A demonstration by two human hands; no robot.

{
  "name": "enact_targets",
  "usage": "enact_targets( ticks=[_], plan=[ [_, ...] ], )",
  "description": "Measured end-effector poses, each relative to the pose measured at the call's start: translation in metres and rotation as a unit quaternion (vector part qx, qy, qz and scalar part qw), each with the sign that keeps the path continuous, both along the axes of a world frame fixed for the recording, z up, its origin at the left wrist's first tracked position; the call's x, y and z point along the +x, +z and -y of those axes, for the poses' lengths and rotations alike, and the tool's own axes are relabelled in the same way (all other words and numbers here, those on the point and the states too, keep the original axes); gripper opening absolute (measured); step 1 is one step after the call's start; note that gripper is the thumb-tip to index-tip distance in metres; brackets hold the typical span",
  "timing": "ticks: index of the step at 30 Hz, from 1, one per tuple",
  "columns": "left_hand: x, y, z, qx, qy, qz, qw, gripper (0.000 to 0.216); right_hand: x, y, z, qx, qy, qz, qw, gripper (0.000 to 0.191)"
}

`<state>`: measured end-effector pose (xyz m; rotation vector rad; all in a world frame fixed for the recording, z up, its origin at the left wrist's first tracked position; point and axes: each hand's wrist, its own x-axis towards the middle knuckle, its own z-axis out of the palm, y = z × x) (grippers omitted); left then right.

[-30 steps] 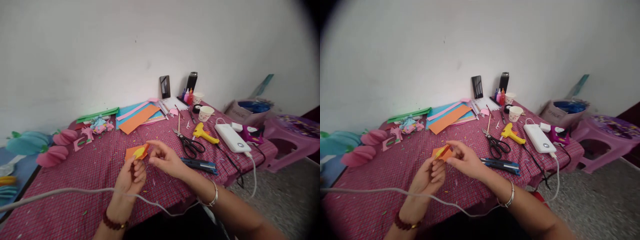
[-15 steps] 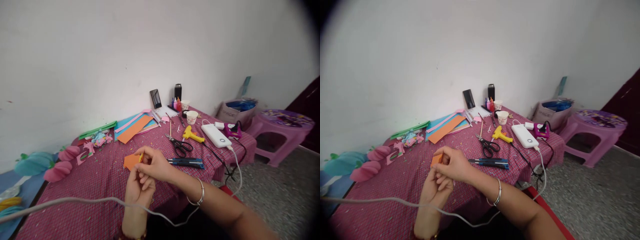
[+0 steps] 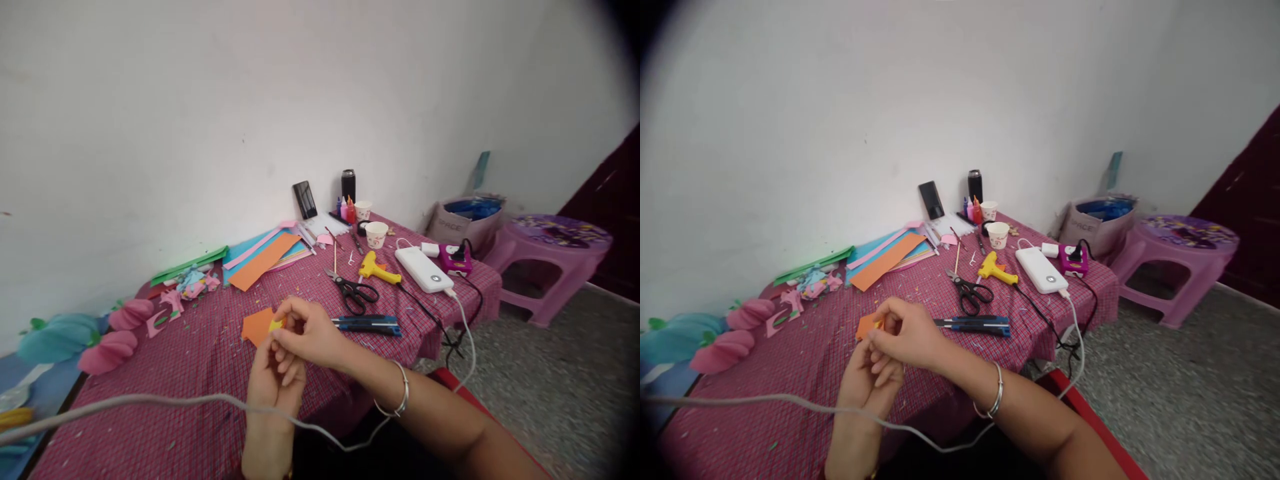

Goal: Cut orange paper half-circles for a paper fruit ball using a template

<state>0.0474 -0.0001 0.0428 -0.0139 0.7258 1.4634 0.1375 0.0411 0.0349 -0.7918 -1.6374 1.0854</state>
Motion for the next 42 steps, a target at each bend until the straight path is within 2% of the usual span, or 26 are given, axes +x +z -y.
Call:
enact_targets(
  ticks=[3, 7, 10, 12, 13, 15, 19, 22, 25, 28, 31, 33, 37, 42],
  plan=[
    [-0.002, -0.014, 0.001, 0.048, 0.072, -0.113, 0.99, 0.027, 0.001, -0.001, 0.004, -0.001, -0.008, -0.008, 1.0, 0.007],
    [-0.008, -0.032, 0.008, 0.088, 0.176, -0.273, 0.942, 0.023, -0.003, -0.006, 0.01, -0.048, 0.013, -0.073, 0.996, 0.006],
    [-0.016, -0.04, 0.016, 0.087, 0.184, -0.369, 0.907, 0.02, -0.01, -0.01, 0.015, -0.126, 0.05, -0.161, 0.978, 0.026],
    [-0.023, -0.042, 0.022, 0.081, 0.175, -0.422, 0.886, 0.02, -0.014, -0.012, 0.018, -0.191, 0.071, -0.21, 0.956, 0.043],
    [-0.026, -0.043, 0.024, 0.082, 0.17, -0.443, 0.877, 0.018, -0.015, -0.013, 0.02, -0.222, 0.082, -0.225, 0.945, 0.046],
    [-0.031, -0.044, 0.027, 0.087, 0.16, -0.479, 0.859, 0.016, -0.016, -0.012, 0.023, -0.267, 0.107, -0.23, 0.93, 0.038],
    [-0.033, -0.049, 0.03, 0.093, 0.168, -0.515, 0.836, 0.014, -0.018, -0.008, 0.03, -0.308, 0.124, -0.19, 0.924, 0.018],
    [-0.028, -0.049, 0.032, 0.093, 0.196, -0.484, 0.848, 0.012, -0.023, -0.009, 0.033, -0.29, 0.098, -0.186, 0.934, 0.012],
    [-0.024, -0.044, 0.033, 0.096, 0.203, -0.403, 0.887, 0.01, -0.028, -0.014, 0.034, -0.241, 0.062, -0.165, 0.954, 0.01],
    [-0.026, -0.041, 0.031, 0.091, 0.146, -0.268, 0.948, 0.007, -0.031, -0.021, 0.036, -0.201, 0.035, -0.107, 0.973, 0.008],
    [-0.031, -0.045, 0.028, 0.074, 0.096, -0.14, 0.983, 0.002, -0.033, -0.025, 0.039, -0.143, -0.016, -0.035, 0.989, 0.011],
    [-0.033, -0.05, 0.026, 0.077, 0.065, -0.084, 0.991, 0.007, -0.033, -0.025, 0.041, -0.101, -0.055, -0.006, 0.993, 0.014],
    [-0.034, -0.06, 0.024, 0.143, -0.018, 0.012, 0.989, 0.027, -0.033, -0.023, 0.044, -0.04, -0.109, 0.02, 0.993, 0.018],
    [-0.034, -0.069, 0.021, 0.162, -0.04, 0.051, 0.985, 0.032, -0.032, -0.017, 0.047, 0.008, -0.131, 0.025, 0.991, 0.017]
  ],
)
